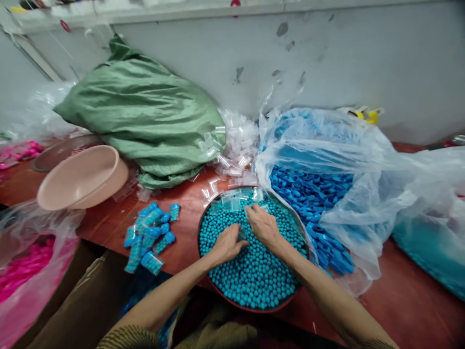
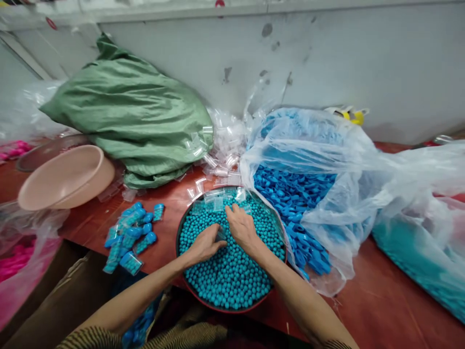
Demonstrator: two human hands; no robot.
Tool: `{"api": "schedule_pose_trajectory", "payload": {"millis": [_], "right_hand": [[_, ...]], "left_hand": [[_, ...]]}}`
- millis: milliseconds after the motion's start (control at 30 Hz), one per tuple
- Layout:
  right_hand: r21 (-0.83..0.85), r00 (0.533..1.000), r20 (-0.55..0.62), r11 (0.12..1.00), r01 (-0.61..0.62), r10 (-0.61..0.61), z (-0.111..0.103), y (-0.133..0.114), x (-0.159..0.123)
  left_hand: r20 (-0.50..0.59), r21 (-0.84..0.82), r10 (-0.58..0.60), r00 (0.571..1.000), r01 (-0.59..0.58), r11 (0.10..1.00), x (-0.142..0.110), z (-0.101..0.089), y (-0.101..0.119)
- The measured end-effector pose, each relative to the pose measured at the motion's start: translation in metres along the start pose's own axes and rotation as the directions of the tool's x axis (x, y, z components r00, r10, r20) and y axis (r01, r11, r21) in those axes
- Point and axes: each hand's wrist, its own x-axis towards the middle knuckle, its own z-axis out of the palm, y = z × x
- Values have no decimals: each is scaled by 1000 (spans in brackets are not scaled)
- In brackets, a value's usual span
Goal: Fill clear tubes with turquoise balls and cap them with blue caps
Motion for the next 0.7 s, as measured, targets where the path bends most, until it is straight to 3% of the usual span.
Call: {"api": "schedule_pose_trajectory", "payload": {"millis": [67, 167, 267, 367, 433, 533, 633, 700], "right_hand": [[-112, 999, 18, 993, 47, -46, -5, 1, 15], [-58, 993, 107, 996, 64, -58, 1, 7, 23], [251, 999, 38, 968, 1, -11, 16, 13, 10], [585, 997, 16, 808, -70, 75, 30, 15, -15], [668, 997, 36, 740, -80, 75, 35, 16, -29], [591, 999, 28, 805, -52, 43, 35, 17, -41], [328, 997, 78, 944, -38, 14, 25, 20, -44], [126, 994, 102, 990, -60, 48, 13, 24, -41]], "left_hand": [[-34, 91, 65, 997, -61, 994, -2, 3, 3], [-44, 127, 98, 994, -91, 988, -2, 5, 5], [-83, 66, 151, 985, -146, 987, 0, 6, 5], [-76, 4, 215, 974, -215, 977, 2, 12, 4], [-45, -23, 215, 975, -217, 976, 3, 16, 4], [-15, -50, 171, 985, -172, 984, 4, 16, 6], [52, -59, 121, 991, -118, 991, 6, 11, 9], [109, -4, 128, 986, -128, 992, 9, 6, 11]]}}
